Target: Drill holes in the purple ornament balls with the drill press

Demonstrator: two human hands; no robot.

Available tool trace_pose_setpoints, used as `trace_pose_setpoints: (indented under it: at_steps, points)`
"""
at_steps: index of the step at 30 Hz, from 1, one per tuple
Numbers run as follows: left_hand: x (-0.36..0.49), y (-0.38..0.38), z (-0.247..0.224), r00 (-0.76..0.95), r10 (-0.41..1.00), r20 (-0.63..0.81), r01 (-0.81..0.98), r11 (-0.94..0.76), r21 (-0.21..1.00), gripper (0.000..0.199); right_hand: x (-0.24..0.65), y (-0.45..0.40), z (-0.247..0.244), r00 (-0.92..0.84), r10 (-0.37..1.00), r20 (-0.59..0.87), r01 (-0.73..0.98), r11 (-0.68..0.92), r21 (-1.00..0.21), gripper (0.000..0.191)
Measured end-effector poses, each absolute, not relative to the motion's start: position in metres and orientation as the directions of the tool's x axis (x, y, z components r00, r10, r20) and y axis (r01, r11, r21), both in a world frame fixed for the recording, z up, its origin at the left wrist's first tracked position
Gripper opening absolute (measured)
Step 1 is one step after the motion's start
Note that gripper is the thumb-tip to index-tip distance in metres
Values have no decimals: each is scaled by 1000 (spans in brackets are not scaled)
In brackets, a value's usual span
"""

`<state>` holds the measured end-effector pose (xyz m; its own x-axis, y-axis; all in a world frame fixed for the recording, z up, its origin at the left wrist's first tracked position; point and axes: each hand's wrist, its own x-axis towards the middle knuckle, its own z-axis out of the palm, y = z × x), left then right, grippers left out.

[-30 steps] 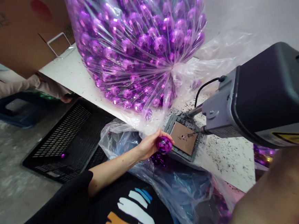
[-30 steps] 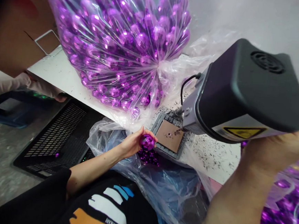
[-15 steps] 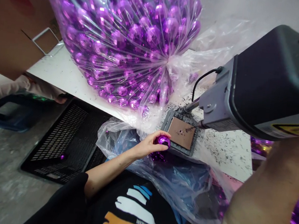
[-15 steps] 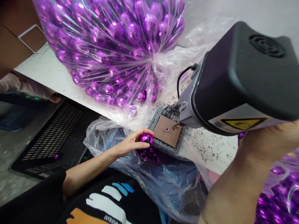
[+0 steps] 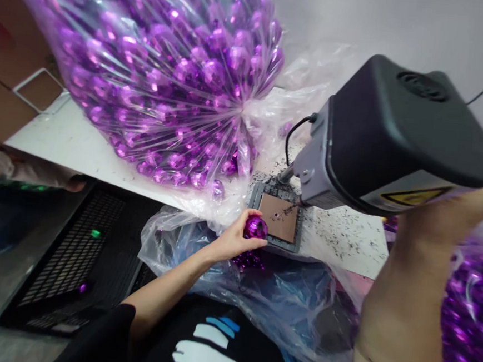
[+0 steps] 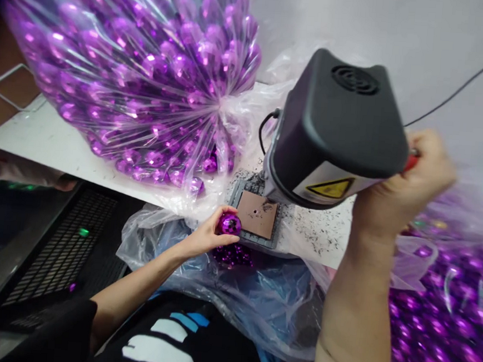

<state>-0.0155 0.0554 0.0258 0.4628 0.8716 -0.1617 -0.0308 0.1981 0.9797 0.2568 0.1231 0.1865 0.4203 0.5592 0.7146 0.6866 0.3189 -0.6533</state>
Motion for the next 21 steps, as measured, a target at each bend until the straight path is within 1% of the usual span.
trace_pose_setpoints:
  at_steps: [1,3,5,7,9,10,14,17,21]
  points:
    - [-13,62,26,455,877,-157,-26,190,981,63,252,122,190,418,525,741,701,333,-631,45]
    - [-7,75,27,461,877,-138,-9,160,987,58,242,119,197,411,533,739,711,320,-626,41]
    - [0,88,29,453,888,-80,50,64,997,54,236,117,201,421,566,708,717,270,-643,35]
    - [8,97,28,434,901,14,111,-69,991,53,233,115,204,432,570,699,729,235,-642,30]
    - [15,104,24,431,898,91,126,-159,979,53,233,113,205,425,575,699,727,244,-642,30]
    - [17,106,21,433,895,108,117,-175,978,53,234,113,205,419,581,698,719,258,-646,30]
    - [20,109,14,393,916,76,95,-123,988,51,235,113,203,395,603,693,689,305,-658,32]
    - [16,104,18,359,931,60,65,-90,994,54,234,113,203,382,609,695,687,316,-655,36]
    - [9,93,31,383,923,39,-38,-26,999,52,235,112,203,389,603,696,706,290,-646,40]
